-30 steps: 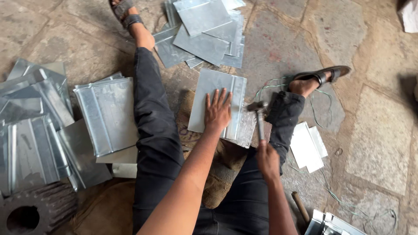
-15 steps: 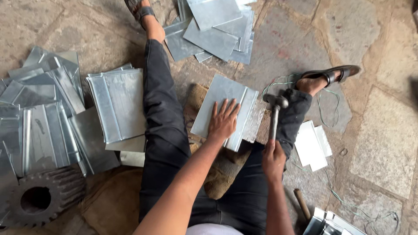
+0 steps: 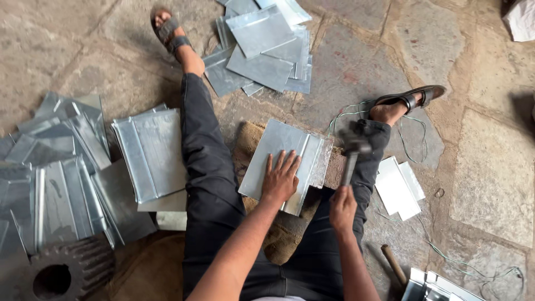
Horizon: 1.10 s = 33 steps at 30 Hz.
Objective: The person uses a hammer to flatten and shape metal sheets against a block while sitting on the floor, handling several pieces of metal one at a time.
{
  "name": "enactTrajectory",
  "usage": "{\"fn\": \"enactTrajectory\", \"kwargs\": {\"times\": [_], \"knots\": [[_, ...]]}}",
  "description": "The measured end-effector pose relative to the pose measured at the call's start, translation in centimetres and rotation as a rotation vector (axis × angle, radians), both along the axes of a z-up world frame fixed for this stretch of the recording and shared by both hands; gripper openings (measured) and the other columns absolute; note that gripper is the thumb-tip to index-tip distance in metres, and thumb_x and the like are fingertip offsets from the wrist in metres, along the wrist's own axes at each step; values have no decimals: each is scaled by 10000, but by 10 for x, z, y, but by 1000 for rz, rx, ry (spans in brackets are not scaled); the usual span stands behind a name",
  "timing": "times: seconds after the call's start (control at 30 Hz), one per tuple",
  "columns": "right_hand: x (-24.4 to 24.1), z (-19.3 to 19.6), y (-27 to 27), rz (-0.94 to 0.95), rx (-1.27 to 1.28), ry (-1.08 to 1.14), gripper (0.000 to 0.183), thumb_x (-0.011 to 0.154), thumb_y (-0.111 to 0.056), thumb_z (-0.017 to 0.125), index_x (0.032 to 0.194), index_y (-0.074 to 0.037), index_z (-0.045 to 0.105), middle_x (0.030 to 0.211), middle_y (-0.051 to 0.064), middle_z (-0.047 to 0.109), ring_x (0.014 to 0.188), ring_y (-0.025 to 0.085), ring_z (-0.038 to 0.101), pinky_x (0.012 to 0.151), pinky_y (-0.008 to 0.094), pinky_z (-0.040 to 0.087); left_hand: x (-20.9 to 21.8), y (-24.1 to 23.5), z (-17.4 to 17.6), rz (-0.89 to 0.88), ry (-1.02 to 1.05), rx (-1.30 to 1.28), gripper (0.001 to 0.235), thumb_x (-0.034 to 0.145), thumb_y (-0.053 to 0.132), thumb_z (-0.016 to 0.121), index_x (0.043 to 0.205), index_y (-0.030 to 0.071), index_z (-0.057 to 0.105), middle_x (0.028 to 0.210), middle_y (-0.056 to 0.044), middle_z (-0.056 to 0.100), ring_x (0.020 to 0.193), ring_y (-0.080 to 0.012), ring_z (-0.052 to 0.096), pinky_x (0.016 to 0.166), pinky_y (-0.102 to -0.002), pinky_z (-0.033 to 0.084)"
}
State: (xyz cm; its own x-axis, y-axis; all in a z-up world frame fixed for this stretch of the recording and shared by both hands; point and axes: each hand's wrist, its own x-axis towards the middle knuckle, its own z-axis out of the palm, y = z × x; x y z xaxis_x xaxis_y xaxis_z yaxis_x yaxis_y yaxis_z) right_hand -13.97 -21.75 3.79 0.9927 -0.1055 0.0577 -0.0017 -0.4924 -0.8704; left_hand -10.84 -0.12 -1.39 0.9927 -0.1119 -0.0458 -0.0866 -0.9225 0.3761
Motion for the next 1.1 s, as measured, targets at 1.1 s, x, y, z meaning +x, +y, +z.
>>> {"fn": "enactTrajectory", "kwargs": {"times": [1.1], "knots": [[-30,-22,-15,-133,301,491,398,1017,-447,559,1017,-53,619,600,1,477,451,104,442,392,287,347,2,8,-36,-59,-62,0,577,1005,231,549,1564,212,406,1683,17,301,1568,-245,249,1304,-564,85]]}}
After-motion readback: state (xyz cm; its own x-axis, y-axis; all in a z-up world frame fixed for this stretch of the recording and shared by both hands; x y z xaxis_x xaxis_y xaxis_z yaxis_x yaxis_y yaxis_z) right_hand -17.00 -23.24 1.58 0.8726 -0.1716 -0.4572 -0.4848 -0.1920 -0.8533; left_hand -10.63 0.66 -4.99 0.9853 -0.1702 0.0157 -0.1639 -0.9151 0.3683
